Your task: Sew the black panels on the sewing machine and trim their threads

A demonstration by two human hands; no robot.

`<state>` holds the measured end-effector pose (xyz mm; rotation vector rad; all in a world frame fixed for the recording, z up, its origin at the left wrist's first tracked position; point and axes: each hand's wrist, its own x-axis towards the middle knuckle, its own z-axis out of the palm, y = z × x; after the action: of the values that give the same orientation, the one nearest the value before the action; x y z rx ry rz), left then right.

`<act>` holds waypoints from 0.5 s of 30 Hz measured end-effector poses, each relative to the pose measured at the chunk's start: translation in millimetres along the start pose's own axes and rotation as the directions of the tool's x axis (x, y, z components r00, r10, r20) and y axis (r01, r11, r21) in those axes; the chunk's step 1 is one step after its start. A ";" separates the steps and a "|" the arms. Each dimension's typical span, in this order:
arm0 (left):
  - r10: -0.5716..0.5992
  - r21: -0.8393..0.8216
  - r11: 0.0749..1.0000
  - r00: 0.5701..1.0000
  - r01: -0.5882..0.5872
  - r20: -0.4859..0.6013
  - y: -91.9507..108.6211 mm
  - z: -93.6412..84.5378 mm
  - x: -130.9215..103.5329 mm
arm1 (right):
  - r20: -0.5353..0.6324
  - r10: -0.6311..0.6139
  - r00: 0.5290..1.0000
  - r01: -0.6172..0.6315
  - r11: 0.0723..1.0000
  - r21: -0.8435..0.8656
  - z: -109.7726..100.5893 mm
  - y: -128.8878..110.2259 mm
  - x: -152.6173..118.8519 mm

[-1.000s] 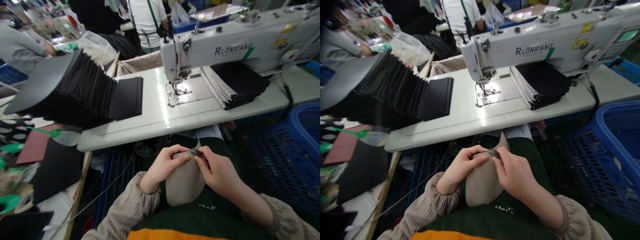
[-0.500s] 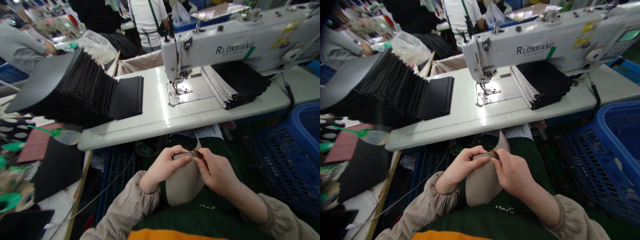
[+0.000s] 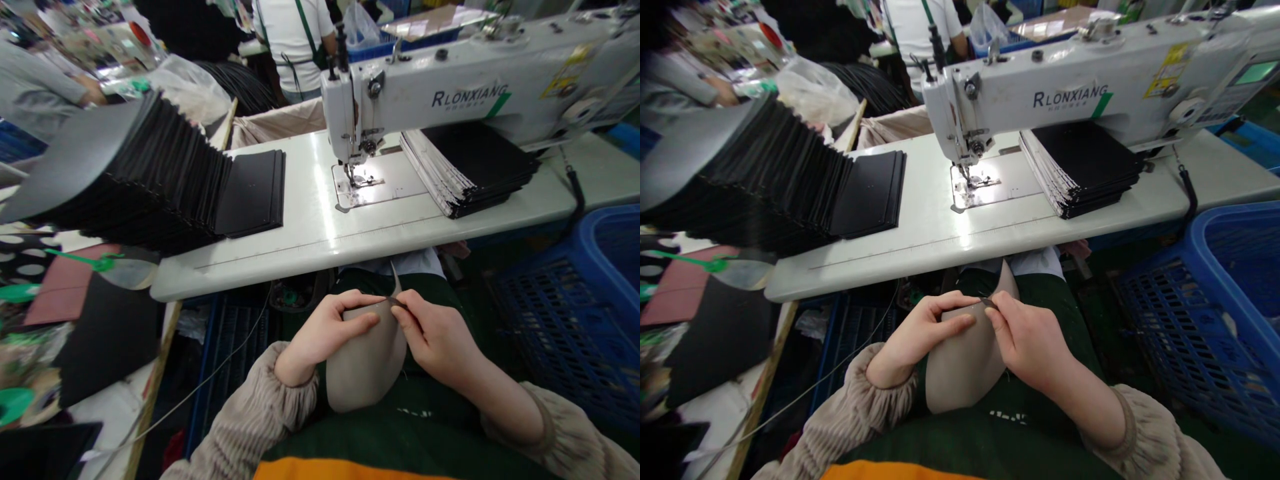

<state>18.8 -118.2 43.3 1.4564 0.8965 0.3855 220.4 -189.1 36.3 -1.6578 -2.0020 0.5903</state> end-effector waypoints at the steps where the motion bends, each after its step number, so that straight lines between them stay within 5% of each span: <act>1: -0.014 -0.018 1.000 1.000 0.014 0.001 -0.1 -0.6 -0.7 | -0.007 0.011 1.000 -0.011 1.000 0.008 -0.8 0.9 -0.6; 15: -0.084 -0.182 0.980 0.996 0.082 0.000 -0.2 0.1 -3.6 | 0.031 0.014 0.999 -0.013 0.998 -0.059 0.1 -5.1 -4.8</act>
<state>16.5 -120.9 44.1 1.2471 0.9016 0.4004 217.1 -194.8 38.9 -1.7077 -2.0504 0.5711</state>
